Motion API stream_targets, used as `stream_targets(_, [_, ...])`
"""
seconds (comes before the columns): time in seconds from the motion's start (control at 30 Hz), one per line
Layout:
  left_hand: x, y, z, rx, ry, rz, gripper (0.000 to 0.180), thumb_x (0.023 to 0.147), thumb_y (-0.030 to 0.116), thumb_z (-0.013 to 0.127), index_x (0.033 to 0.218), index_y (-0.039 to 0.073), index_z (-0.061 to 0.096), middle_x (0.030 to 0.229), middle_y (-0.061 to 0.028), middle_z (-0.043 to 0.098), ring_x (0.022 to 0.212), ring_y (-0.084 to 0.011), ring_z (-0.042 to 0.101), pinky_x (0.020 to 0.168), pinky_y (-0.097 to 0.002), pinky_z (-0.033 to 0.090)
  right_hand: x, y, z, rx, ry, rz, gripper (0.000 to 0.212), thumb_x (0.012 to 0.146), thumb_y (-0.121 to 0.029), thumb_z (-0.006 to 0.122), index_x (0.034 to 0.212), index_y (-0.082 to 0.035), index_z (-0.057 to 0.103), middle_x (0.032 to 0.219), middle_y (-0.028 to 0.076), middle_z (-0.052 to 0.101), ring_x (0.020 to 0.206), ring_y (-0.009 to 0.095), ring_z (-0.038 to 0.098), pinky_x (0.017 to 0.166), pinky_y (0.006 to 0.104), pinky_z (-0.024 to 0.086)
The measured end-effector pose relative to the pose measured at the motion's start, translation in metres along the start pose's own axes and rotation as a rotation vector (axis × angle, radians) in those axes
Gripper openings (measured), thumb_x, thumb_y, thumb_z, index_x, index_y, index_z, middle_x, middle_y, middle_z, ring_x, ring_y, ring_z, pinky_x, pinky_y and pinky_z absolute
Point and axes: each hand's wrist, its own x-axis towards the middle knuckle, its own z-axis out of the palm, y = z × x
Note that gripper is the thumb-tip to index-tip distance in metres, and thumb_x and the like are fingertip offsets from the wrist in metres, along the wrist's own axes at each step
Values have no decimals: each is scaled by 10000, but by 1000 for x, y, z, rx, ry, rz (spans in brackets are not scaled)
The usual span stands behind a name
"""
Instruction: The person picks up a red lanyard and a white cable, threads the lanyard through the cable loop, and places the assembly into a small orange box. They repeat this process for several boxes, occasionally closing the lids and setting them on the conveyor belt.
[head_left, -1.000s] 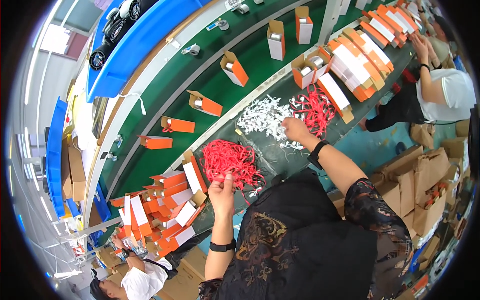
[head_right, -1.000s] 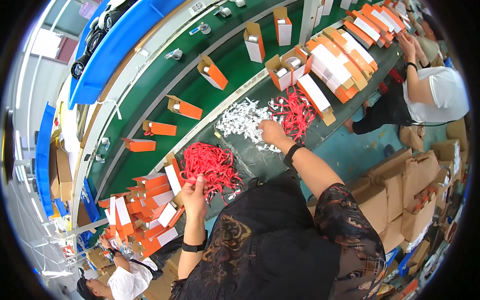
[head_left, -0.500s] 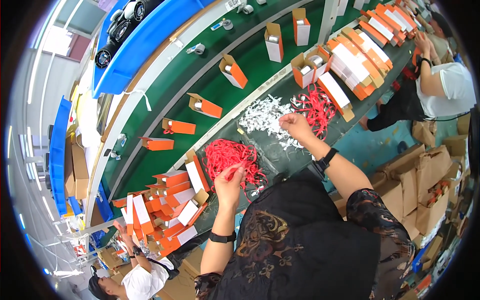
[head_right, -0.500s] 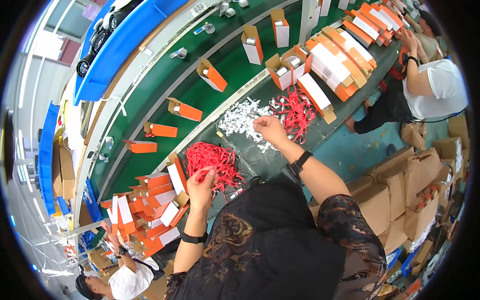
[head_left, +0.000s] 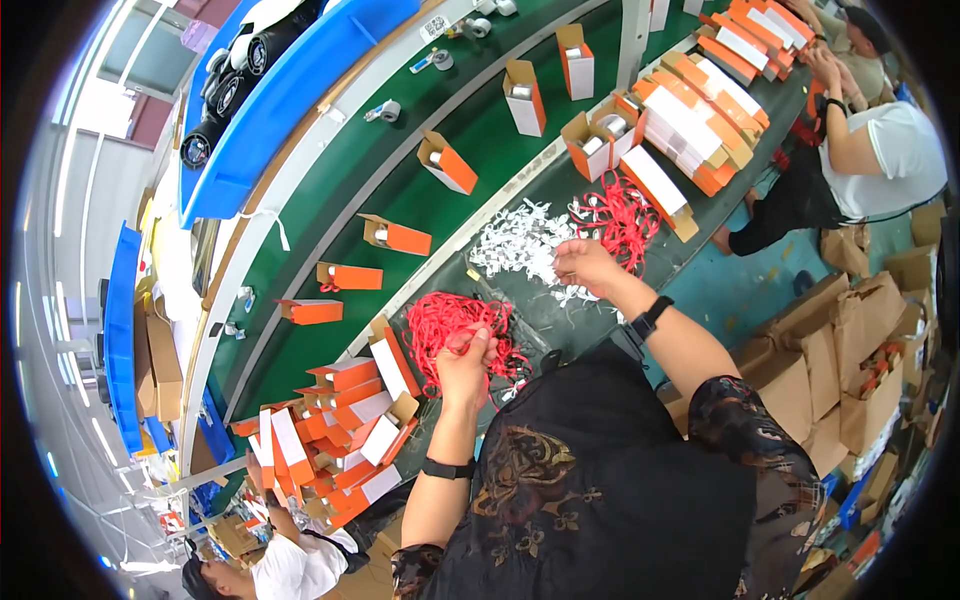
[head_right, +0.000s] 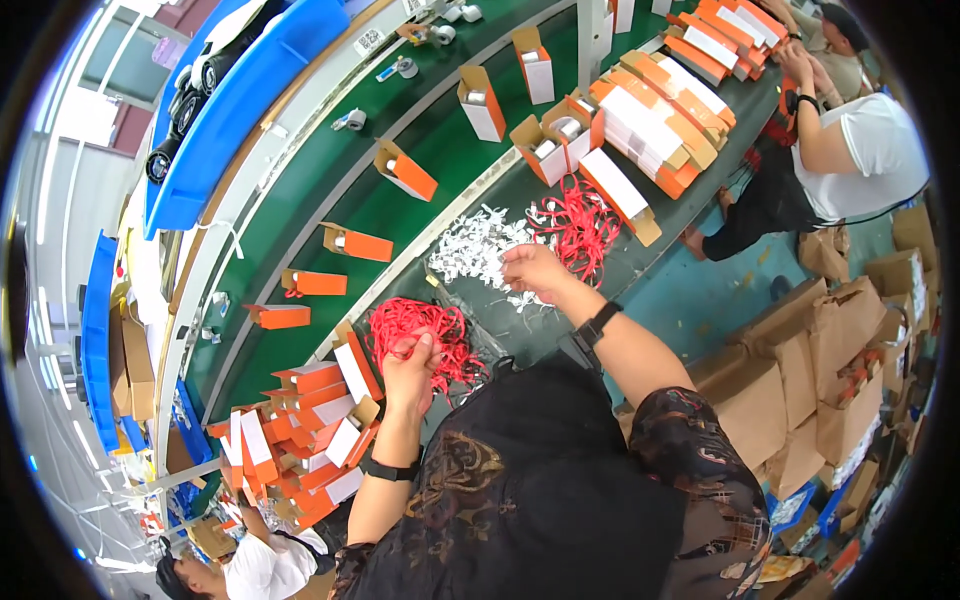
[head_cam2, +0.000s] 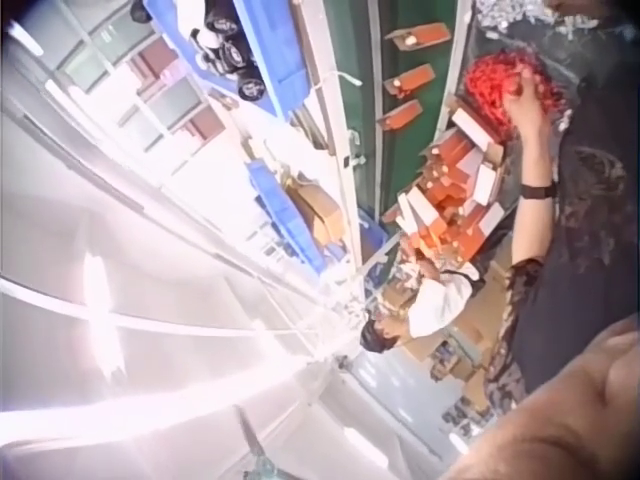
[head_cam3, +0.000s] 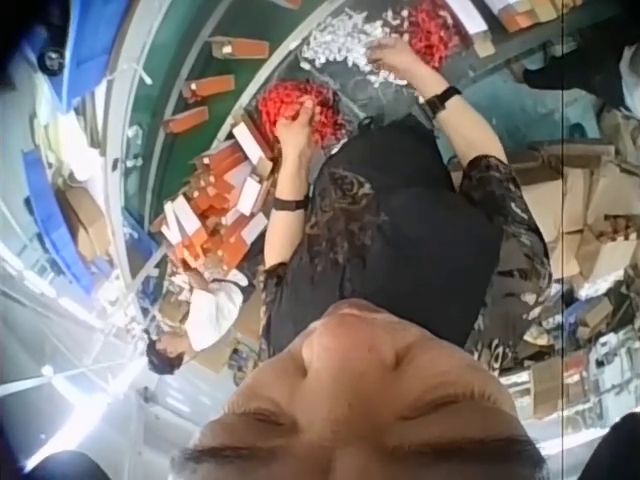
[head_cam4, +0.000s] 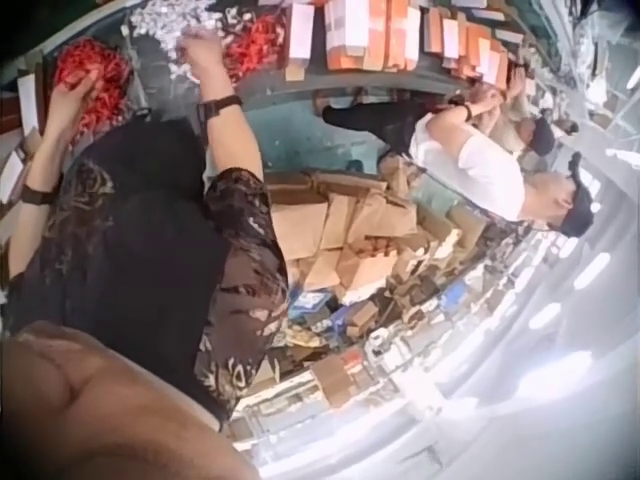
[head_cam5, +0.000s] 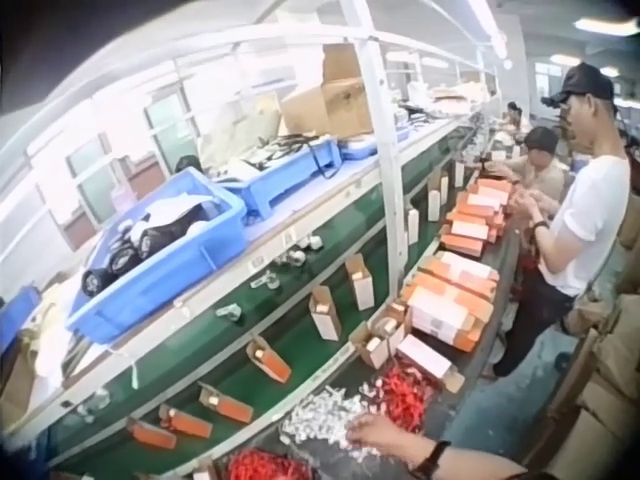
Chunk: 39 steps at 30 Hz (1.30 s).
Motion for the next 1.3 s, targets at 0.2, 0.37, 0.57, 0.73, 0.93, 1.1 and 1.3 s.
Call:
stream_targets(0.2, [6, -2, 23, -99, -185, -97, 194, 923, 78, 663, 1107, 17, 657, 995, -64, 681, 853, -157, 653, 746, -262, 540, -76, -31, 51, 225, -311, -37, 224, 904, 4, 607, 1119, -56, 623, 922, 11, 664, 796, 109, 645, 670, 256, 542])
stream_targets(0.37, [-4, 9, 47, -143, -258, -106, 146, 896, 30, 678, 1039, 8, 657, 945, -72, 681, 829, -152, 657, 713, -271, 551, -99, -29, 78, -73, -234, -404, 272, 921, 12, 569, 1183, -33, 628, 899, 3, 631, 747, 95, 590, 665, 265, 506])
stream_targets(0.57, [1, 7, 42, -68, -213, -121, 122, 874, -32, 670, 991, -8, 641, 912, -74, 678, 806, -152, 656, 690, -274, 548, -112, -44, 67, -858, -150, -967, 186, 879, -33, 643, 1050, -50, 715, 890, 18, 641, 788, 92, 589, 692, 241, 477])
stream_targets(0.73, [5, 5, 23, -66, -165, -171, 161, 884, -31, 654, 1045, -29, 638, 917, -81, 676, 806, -155, 654, 691, -268, 540, -84, -50, 46, -97, -57, -516, 274, 886, -77, 668, 1142, 20, 658, 932, 41, 669, 752, 91, 571, 682, 254, 479])
stream_targets(0.93, [12, 46, 16, -67, -121, 48, 188, 880, -28, 662, 1065, -19, 630, 960, -89, 672, 820, -172, 654, 713, -270, 549, -54, 4, -12, -1192, 292, -631, 468, 794, -209, 728, 1216, -38, 619, 1083, 207, 648, 922, 360, 643, 809, 435, 516])
stream_targets(1.1, [63, 92, -2, -100, -112, 206, 146, 878, -14, 667, 1019, 20, 649, 969, -52, 669, 847, -143, 635, 735, -254, 534, -56, 41, -27, -1325, 29, -416, 438, 807, -264, 703, 1185, -59, 619, 1013, 185, 662, 990, 376, 628, 845, 470, 508])
stream_targets(1.3, [112, 173, -10, -253, -109, 276, 169, 909, 25, 653, 1076, 45, 641, 980, -45, 678, 878, -137, 647, 757, -230, 534, -63, 42, -26, -1442, -54, -400, 356, 825, -248, 690, 1136, -79, 652, 1041, 165, 663, 985, 357, 633, 850, 459, 510])
